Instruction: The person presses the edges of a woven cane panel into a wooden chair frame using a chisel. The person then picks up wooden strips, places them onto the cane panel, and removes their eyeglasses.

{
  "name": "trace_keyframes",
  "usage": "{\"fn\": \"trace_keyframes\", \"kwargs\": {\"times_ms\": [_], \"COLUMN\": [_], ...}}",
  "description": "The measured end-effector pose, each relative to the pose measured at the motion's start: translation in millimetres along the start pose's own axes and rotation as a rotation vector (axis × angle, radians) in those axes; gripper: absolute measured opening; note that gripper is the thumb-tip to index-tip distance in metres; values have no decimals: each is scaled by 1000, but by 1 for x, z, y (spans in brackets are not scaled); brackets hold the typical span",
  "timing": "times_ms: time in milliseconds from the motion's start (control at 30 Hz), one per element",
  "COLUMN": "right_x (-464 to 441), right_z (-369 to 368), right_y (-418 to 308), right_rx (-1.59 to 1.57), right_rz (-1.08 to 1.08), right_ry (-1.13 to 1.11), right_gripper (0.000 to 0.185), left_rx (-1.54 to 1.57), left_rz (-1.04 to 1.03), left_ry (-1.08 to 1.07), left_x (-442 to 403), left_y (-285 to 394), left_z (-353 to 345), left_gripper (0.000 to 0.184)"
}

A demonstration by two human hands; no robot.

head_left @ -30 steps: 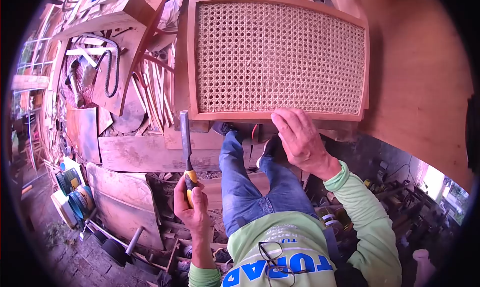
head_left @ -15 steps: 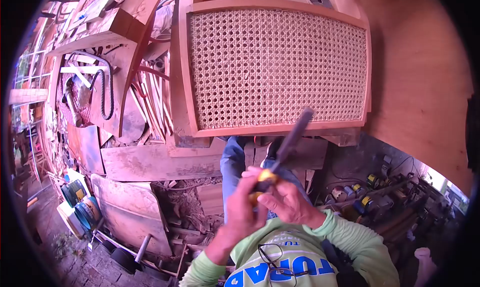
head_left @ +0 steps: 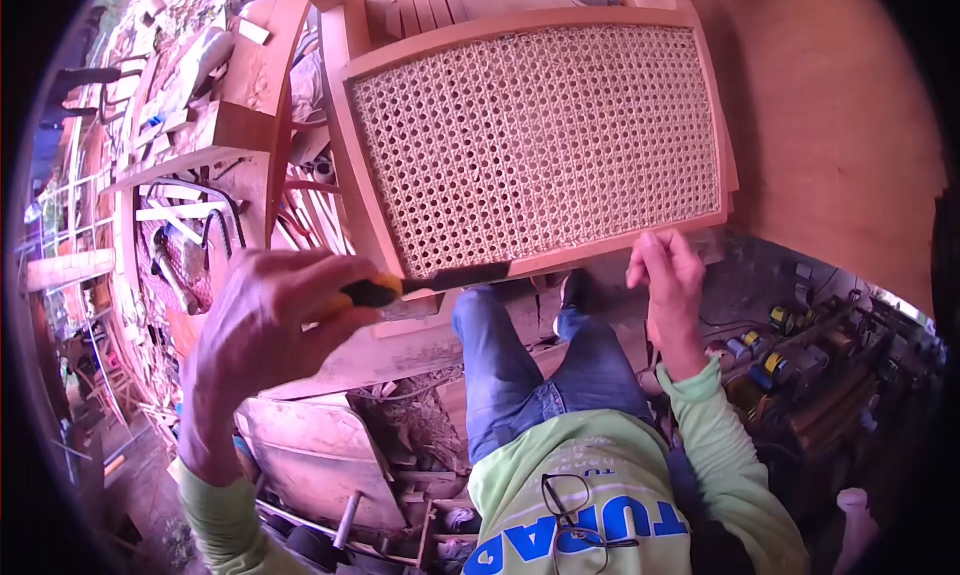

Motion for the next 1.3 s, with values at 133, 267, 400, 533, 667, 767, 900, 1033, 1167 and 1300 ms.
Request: {"fn": "trace_keyframes", "kwargs": {"times_ms": [133,267,400,533,667,767,900,1033,1167,1300], "right_x": [6,0,-16,-13,-23,-25,-30,-30,-24,-26], "right_z": [-2,-22,-24,-20,-19,-23,-24,-24,-21,-20], "right_y": [-47,-34,-33,-31,-16,-4,5,-2,-9,-5], "right_rx": [700,826,936,915,867,884,913,920,887,890], "right_rz": [575,539,307,248,201,181,245,240,382,402], "right_ry": [380,326,93,33,29,57,113,39,246,284], "right_gripper": [18,36,45,51,57,62,68,71,52,54], "left_rx": [-216,-202,-282,-226,-243,-268,-289,-263,-303,-303], "left_rz": [-64,-206,-298,-347,-198,-165,-41,18,-53,-128], "left_ry": [-154,-291,-523,-591,-567,-502,-481,-574,-580,-573], "left_x": [-27,-45,-74,-98,-100,-86,-81,-83,-85,-89], "left_y": [3,10,21,29,10,13,22,39,48,58], "left_z": [25,40,38,18,16,21,17,3,-11,-21], "left_gripper": [37,35,35,37,35,34,31,31,22,17]}}
Point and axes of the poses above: each hand's wrist, its own x-axis away from the middle knuckle, its own z-axis out of the back of the hand, y = z × x, the point moved 9 cm from there along -x, towards the middle knuckle, and after that the axes turned 15 degrees about x, right-handed, at the moved point
